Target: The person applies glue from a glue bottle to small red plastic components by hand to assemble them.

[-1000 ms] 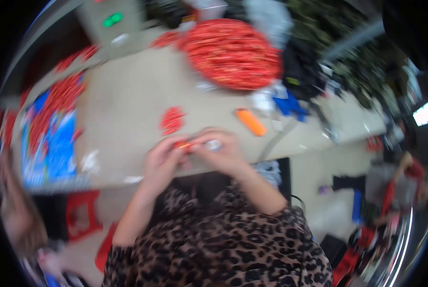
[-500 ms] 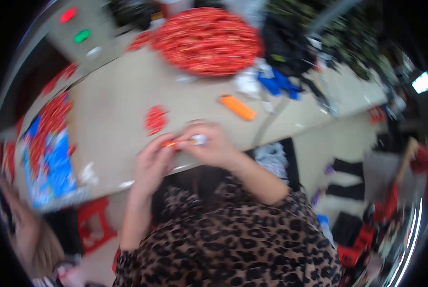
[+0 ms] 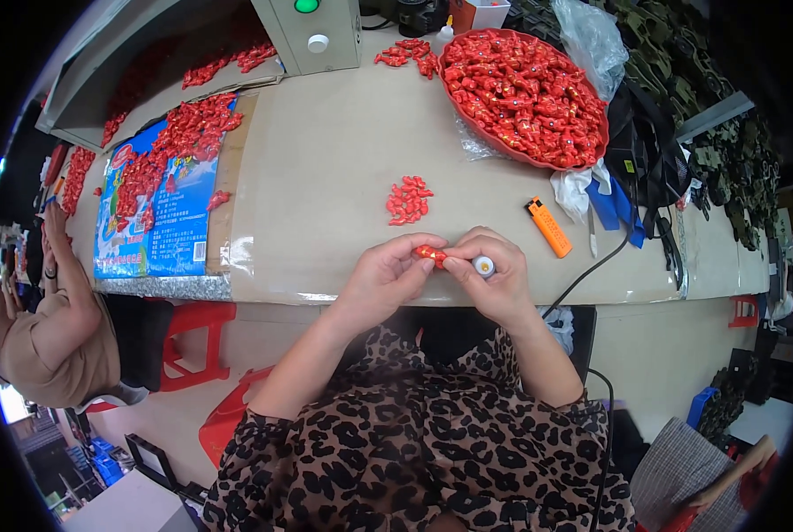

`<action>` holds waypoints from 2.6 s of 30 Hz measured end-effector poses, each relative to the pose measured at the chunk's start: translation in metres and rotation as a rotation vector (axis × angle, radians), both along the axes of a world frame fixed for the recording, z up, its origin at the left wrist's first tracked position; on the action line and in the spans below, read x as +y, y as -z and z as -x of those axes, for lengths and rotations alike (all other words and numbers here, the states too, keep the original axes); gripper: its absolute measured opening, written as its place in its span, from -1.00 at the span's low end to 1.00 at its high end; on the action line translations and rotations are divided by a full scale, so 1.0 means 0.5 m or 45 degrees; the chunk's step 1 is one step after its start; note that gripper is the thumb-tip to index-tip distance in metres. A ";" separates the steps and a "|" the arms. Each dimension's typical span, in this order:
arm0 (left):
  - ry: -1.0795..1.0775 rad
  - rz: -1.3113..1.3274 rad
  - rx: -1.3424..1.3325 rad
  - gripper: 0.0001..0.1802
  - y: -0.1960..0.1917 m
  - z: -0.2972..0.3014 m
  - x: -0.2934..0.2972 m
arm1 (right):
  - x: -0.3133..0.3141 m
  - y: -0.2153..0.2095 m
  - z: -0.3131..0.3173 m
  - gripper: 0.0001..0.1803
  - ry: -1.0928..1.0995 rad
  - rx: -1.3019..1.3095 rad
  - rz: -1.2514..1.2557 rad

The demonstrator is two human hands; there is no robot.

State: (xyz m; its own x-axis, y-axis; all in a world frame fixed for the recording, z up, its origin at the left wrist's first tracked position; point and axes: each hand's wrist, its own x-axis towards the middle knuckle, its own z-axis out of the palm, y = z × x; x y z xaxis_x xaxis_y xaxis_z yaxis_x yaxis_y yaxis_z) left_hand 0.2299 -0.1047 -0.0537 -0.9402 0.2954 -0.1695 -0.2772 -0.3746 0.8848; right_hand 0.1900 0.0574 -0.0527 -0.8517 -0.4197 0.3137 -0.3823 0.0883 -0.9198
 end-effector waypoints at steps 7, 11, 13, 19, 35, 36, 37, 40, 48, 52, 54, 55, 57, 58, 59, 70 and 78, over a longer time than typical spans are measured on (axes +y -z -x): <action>-0.089 0.106 0.148 -0.79 0.006 0.000 0.010 | -0.003 -0.002 0.004 -0.95 -0.037 0.024 -0.057; -0.098 0.109 0.158 -0.80 0.004 0.002 0.012 | -0.003 -0.003 0.007 -0.95 -0.035 0.037 -0.077; -0.085 0.096 0.145 -0.80 0.002 0.003 0.012 | -0.004 -0.002 0.008 -0.95 -0.043 0.042 -0.088; -0.079 0.199 0.174 -0.78 0.014 0.001 0.009 | -0.010 -0.001 0.006 -0.94 -0.033 0.053 -0.082; -0.059 0.153 0.143 -0.76 0.014 0.011 0.013 | -0.002 0.001 0.013 -0.92 0.004 0.023 -0.079; -0.076 0.126 0.144 -0.76 0.015 0.012 0.017 | -0.002 0.002 0.016 -0.92 0.005 0.020 -0.081; -0.137 0.118 0.139 -0.76 0.017 -0.002 0.009 | -0.011 0.001 0.012 -0.92 -0.015 0.059 -0.112; -0.289 0.175 0.343 -0.79 0.037 -0.016 0.019 | -0.015 0.009 -0.002 -0.91 -0.010 0.113 -0.117; -0.279 0.335 0.419 -0.83 0.018 -0.005 0.015 | 0.005 0.039 0.009 -0.93 -0.112 -0.100 -0.064; -0.349 0.290 0.533 -0.82 0.076 0.023 0.033 | -0.009 0.003 -0.007 -0.91 -0.210 -0.036 -0.055; -0.348 0.343 0.605 -0.83 0.089 0.042 0.038 | -0.009 -0.044 -0.019 -0.81 -0.057 0.193 -0.340; -0.330 0.342 0.587 -0.85 0.081 0.045 0.040 | -0.011 -0.050 -0.021 -0.81 -0.075 0.202 -0.314; -0.335 0.358 0.566 -0.86 0.068 0.039 0.040 | -0.010 -0.054 -0.022 -0.76 -0.020 0.117 -0.287; -0.311 0.321 0.534 -0.87 0.065 0.035 0.043 | -0.006 -0.052 -0.020 -0.76 -0.032 0.119 -0.275; -0.280 0.282 0.504 -0.87 0.062 0.031 0.040 | -0.003 -0.050 -0.018 -0.74 0.000 0.157 -0.376; -0.327 0.276 0.592 -0.82 0.061 0.040 0.035 | -0.010 -0.047 -0.017 -0.74 0.256 0.513 -0.700; -0.347 0.207 0.690 -0.85 0.052 0.030 0.040 | -0.035 -0.077 -0.035 -0.75 0.311 0.559 -0.676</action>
State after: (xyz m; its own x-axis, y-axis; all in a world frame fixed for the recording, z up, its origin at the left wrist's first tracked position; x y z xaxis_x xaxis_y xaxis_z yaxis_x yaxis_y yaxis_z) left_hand 0.2147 -0.0846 -0.0797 -0.9431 0.0438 0.3297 0.3131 -0.2172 0.9245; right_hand 0.2075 0.0396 -0.0144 -0.7829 -0.4241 0.4551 -0.6185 0.6096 -0.4959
